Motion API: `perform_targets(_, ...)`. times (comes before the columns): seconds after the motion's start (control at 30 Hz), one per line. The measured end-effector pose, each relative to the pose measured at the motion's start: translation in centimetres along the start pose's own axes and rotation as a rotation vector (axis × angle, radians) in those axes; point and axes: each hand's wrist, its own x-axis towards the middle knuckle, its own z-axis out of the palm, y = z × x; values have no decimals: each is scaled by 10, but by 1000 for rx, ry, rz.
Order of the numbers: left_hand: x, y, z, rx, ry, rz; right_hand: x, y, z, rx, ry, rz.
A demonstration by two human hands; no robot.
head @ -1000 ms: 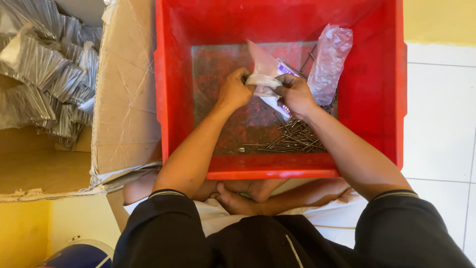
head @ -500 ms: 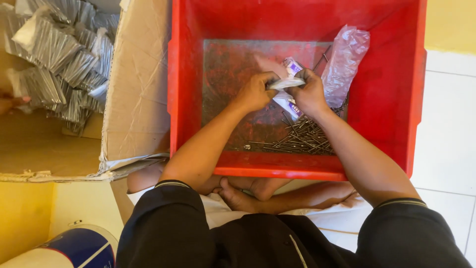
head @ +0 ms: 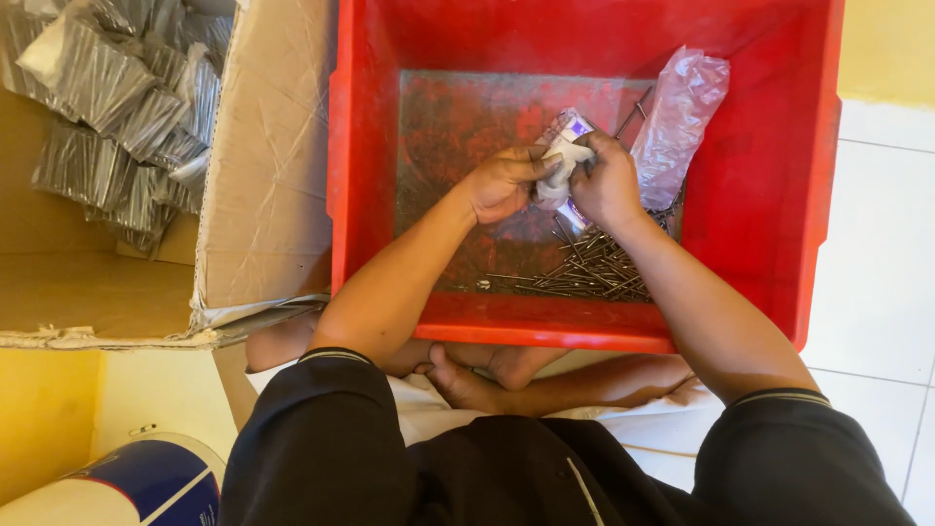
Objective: The person sits on the floor and unpacks small plastic bags of nails from a cardboard box, placing the loose nails into a red plastic bin. They repeatedly open bags, pour out the nails, and discard the empty packaging.
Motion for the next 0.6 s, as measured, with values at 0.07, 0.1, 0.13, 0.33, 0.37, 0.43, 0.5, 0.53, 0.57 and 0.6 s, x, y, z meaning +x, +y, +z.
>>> perform_targets(0.07, -5, -3, -6, 64, 13, -52, -1, 6, 5, -22, -60, 52)
perform_targets(0.1, -7, -4, -8, 128, 25, -101, -1, 9, 7, -43, -119, 101)
perform_targets(0.13, -5, 1, -10, 129, 26, -101, -3, 13, 10, -41, -119, 101)
perform_targets(0.33, 2, 16, -16, 1208, 353, 213, 0, -12, 1, 975, -278, 449)
perform_targets(0.37, 10, 12, -24, 1198, 377, 198, 1, -21, -5, 1127, -352, 460)
perform_targets(0.43, 10, 12, -18, 1186, 390, 176, -1, -30, -16, 1280, -416, 478)
perform_targets(0.5, -8, 24, 6, 528, 331, 141, 2, -33, -22, 1367, -476, 435)
perform_targets(0.53, -2, 17, 1, 528, 333, 143, 2, -35, -18, 1367, -479, 434)
perform_targets(0.57, 4, 10, -4, 400, 330, 112, 2, -36, -14, 1268, -380, 447)
perform_targets(0.6, 11, 2, -8, 271, 323, 79, 2, -37, -12, 1168, -280, 462)
